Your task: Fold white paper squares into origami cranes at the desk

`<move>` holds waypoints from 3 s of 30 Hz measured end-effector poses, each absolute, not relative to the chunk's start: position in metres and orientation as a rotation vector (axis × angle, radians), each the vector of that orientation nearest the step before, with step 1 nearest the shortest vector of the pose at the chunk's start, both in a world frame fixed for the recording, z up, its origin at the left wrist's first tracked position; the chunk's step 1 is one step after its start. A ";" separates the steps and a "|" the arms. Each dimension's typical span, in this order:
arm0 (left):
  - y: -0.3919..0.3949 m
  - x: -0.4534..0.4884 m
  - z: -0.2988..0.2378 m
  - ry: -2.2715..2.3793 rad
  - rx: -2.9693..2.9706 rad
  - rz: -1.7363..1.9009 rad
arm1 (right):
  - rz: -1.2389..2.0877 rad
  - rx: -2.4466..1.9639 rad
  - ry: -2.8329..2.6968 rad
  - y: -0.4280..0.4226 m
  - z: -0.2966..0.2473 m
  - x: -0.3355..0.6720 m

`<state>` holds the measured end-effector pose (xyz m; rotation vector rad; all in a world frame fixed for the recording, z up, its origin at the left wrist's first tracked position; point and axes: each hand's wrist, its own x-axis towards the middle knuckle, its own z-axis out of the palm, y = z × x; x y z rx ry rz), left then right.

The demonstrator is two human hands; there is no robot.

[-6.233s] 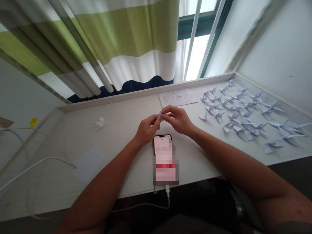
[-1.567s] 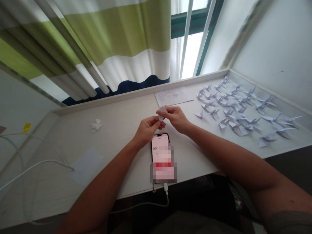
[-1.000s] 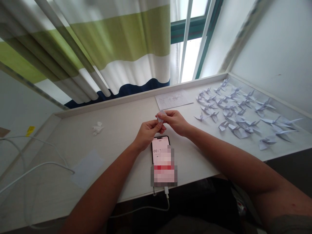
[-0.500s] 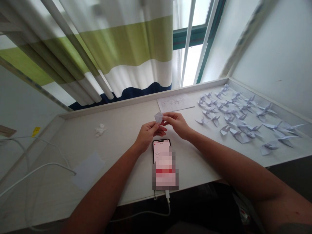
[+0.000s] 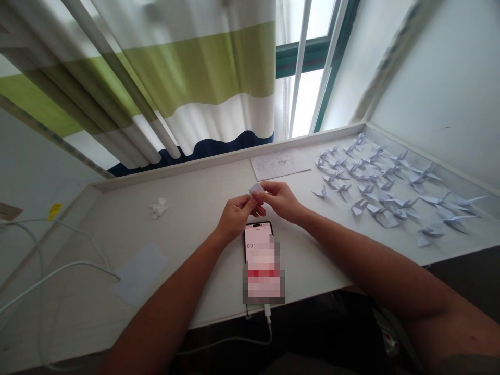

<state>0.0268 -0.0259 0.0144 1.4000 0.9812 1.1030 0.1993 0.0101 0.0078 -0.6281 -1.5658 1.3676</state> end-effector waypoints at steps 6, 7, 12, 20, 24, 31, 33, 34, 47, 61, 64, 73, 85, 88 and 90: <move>-0.026 0.027 0.012 0.930 1.367 1.013 | 1.429 -0.605 -1.502 0.010 0.011 0.202; -0.026 0.028 0.012 0.934 1.369 1.010 | 1.435 -0.616 -1.500 0.010 0.011 0.202; -0.027 0.027 0.015 0.938 1.403 0.974 | 1.452 -0.621 -1.501 0.010 0.012 0.201; -0.031 0.027 0.017 0.984 1.468 0.974 | 1.520 -0.573 -1.490 0.008 0.016 0.201; -0.027 0.027 0.012 1.042 1.487 1.094 | 1.493 -0.570 -1.573 0.012 0.010 0.201; -0.021 0.023 0.011 0.991 1.213 1.219 | 0.953 -0.768 -1.649 0.013 0.003 0.201; -0.021 0.023 0.012 0.985 1.143 1.227 | 0.891 -0.755 -1.706 0.012 0.004 0.202; -0.021 0.023 0.012 0.985 1.129 1.231 | 0.856 -0.745 -1.733 0.012 0.004 0.202; -0.016 0.021 0.007 1.039 1.220 1.402 | 0.717 -0.711 -1.901 0.014 0.003 0.205; -0.017 0.019 0.009 1.084 1.381 1.314 | 1.307 -0.795 -1.557 0.016 0.007 0.205; -0.017 0.017 0.010 1.105 1.367 1.304 | 1.309 -0.799 -1.585 0.016 0.007 0.206; -0.019 0.018 0.015 1.073 1.297 1.304 | 1.249 -0.837 -1.591 0.016 0.008 0.205; -0.016 0.020 0.006 1.160 1.314 1.336 | 1.172 -0.901 -1.558 0.017 -0.003 0.198; -0.016 0.021 0.003 1.171 1.360 1.357 | 1.160 -0.923 -1.626 0.015 -0.001 0.197; -0.015 0.021 0.002 1.168 1.374 1.364 | 1.174 -0.910 -1.620 0.014 0.000 0.197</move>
